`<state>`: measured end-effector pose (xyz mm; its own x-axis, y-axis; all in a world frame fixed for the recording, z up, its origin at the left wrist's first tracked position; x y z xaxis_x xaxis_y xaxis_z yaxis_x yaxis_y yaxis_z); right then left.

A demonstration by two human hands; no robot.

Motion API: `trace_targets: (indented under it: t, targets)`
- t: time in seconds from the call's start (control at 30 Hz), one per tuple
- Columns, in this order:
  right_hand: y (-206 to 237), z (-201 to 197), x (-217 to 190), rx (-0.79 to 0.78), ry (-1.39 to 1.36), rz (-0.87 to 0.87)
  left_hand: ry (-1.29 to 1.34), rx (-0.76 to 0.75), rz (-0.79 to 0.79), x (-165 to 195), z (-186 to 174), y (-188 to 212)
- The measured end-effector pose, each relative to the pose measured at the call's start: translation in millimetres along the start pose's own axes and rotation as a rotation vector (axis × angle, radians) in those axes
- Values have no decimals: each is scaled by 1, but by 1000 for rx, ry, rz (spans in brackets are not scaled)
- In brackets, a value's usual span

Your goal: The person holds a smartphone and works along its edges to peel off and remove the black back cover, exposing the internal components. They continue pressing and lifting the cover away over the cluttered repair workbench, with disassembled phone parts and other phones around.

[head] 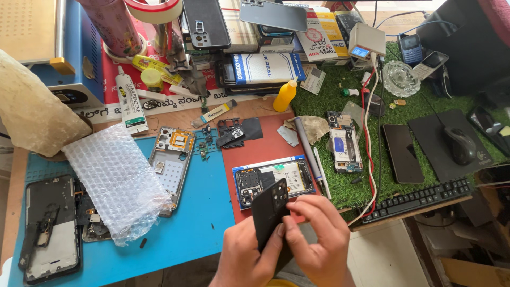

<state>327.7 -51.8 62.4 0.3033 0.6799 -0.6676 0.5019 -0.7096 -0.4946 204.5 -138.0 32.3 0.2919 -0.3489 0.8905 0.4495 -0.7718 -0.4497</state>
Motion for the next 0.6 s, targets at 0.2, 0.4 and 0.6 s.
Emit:
trace_targets:
  t: [0.2,0.4,0.6]
  targets:
    - [0,3,-17,2,87,-81,-278,-37,17,-3,8,6]
    - [-1,6,-16,-39,72,-105,-354,-70,91,-8,14,14]
    - [3,8,-8,-54,13,-88,-369,-68,107,-11,18,17]
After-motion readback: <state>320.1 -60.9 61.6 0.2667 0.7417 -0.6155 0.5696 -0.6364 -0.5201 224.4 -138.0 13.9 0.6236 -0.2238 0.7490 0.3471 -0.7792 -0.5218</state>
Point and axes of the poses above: each hand's wrist, its own y-axis away from the middle knuckle, its own z-axis out of the palm, x = y × z, the point moved 7 cm from there along -y, towards the middle knuckle, and after that the axes turned 2 degrees about z, right-handed, at the moved point
